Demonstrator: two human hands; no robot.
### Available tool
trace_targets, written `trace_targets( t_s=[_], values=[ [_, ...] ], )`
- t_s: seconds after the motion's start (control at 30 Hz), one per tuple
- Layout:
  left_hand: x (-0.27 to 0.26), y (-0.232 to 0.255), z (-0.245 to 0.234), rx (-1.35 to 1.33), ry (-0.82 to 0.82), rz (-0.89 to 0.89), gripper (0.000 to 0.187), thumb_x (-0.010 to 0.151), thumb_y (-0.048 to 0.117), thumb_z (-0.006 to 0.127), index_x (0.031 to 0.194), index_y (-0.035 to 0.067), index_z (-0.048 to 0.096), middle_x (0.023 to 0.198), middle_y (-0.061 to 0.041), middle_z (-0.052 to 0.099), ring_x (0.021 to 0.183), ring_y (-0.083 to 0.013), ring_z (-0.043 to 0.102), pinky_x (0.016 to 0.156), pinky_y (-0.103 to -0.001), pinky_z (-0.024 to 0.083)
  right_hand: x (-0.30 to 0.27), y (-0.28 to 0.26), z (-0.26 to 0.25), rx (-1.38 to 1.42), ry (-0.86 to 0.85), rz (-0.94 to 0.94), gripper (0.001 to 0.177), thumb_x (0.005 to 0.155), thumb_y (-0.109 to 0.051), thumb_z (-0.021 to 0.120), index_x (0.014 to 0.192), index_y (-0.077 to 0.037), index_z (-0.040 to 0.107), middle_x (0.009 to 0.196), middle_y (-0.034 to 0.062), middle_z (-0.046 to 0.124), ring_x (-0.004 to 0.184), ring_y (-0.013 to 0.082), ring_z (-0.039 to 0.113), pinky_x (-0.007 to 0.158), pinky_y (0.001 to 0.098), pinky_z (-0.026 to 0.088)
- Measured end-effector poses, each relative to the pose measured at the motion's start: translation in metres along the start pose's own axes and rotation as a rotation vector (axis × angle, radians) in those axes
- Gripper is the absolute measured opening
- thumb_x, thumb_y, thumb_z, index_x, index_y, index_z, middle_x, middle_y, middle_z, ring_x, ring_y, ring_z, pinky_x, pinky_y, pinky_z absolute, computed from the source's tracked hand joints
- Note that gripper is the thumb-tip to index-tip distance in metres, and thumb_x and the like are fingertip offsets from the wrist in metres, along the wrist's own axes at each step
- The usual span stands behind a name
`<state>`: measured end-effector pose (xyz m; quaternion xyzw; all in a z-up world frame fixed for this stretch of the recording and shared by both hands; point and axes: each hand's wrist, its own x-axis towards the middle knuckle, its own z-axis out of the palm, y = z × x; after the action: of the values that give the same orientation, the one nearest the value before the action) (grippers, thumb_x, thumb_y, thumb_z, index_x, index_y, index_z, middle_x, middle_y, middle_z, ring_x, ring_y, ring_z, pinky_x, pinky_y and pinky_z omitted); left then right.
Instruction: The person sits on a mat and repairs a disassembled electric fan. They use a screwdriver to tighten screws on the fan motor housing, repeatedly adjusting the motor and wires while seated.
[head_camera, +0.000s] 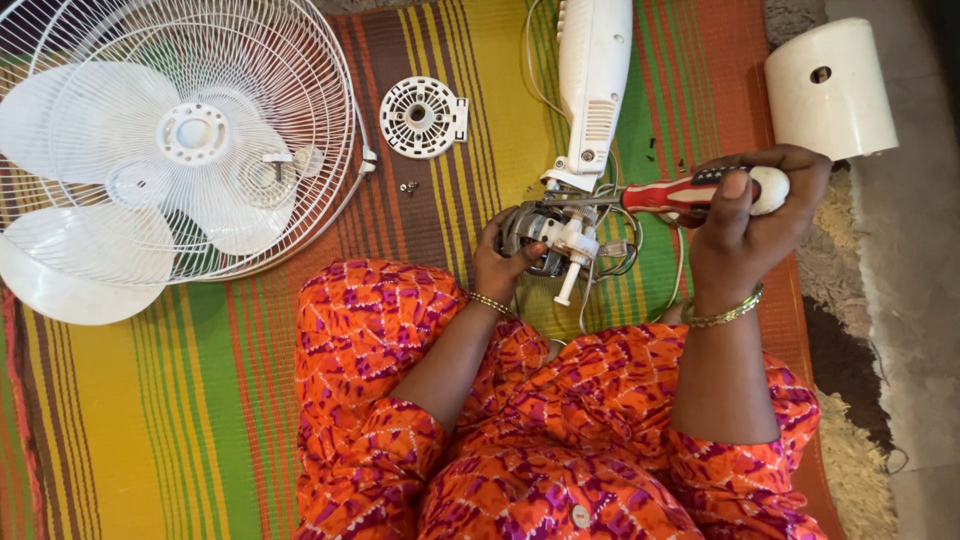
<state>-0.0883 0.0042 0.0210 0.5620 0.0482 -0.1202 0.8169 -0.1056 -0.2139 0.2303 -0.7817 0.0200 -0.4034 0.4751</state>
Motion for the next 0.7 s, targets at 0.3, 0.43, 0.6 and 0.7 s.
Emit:
trace_targets(
  t_s=[0.3, 0.43, 0.6, 0.7],
  values=[
    [0.001, 0.001, -0.001, 0.025, 0.017, -0.008, 0.092, 0.068, 0.037, 0.094, 0.142, -0.001, 0.053, 0.129, -0.014, 0.066, 0.119, -0.0247, 0.065, 0.103, -0.037, 0.054, 0.028, -0.034, 0.017, -0.109, -0.279, -0.269, 0.056, 0.106, 0.002, 0.072, 0.145, -0.004, 0.033, 0.149, 0.0158, 0.042, 0.128, 0.027, 0.053, 0.107, 0.0385, 0.058],
    [0.006, -0.003, -0.003, -0.068, 0.012, -0.026, 0.092, 0.068, 0.037, 0.094, 0.141, -0.001, 0.053, 0.125, -0.014, 0.068, 0.115, -0.0248, 0.066, 0.1, -0.038, 0.055, 0.036, -0.063, 0.0, -0.14, -0.523, -0.282, 0.059, 0.103, 0.015, 0.063, 0.151, -0.006, 0.036, 0.155, 0.0164, 0.04, 0.131, 0.0222, 0.058, 0.107, 0.0303, 0.061],
    [0.012, -0.01, -0.006, -0.086, 0.013, 0.003, 0.09, 0.07, 0.037, 0.093, 0.141, -0.002, 0.053, 0.126, -0.014, 0.068, 0.116, -0.0242, 0.066, 0.101, -0.036, 0.054, 0.046, -0.093, 0.004, -0.556, -0.39, -0.084, 0.045, 0.084, -0.023, 0.092, 0.117, -0.005, 0.068, 0.101, 0.0103, 0.068, 0.089, 0.0217, 0.071, 0.076, 0.0324, 0.059],
    [0.013, -0.014, -0.006, -0.083, 0.028, -0.002, 0.09, 0.07, 0.038, 0.093, 0.14, -0.002, 0.053, 0.125, -0.014, 0.068, 0.113, -0.0242, 0.067, 0.098, -0.036, 0.055, 0.063, -0.1, 0.022, -0.771, -0.334, 0.07, 0.035, 0.092, -0.033, 0.087, 0.099, -0.004, 0.07, 0.089, 0.0093, 0.07, 0.079, 0.0264, 0.072, 0.073, 0.0401, 0.057]
  ],
)
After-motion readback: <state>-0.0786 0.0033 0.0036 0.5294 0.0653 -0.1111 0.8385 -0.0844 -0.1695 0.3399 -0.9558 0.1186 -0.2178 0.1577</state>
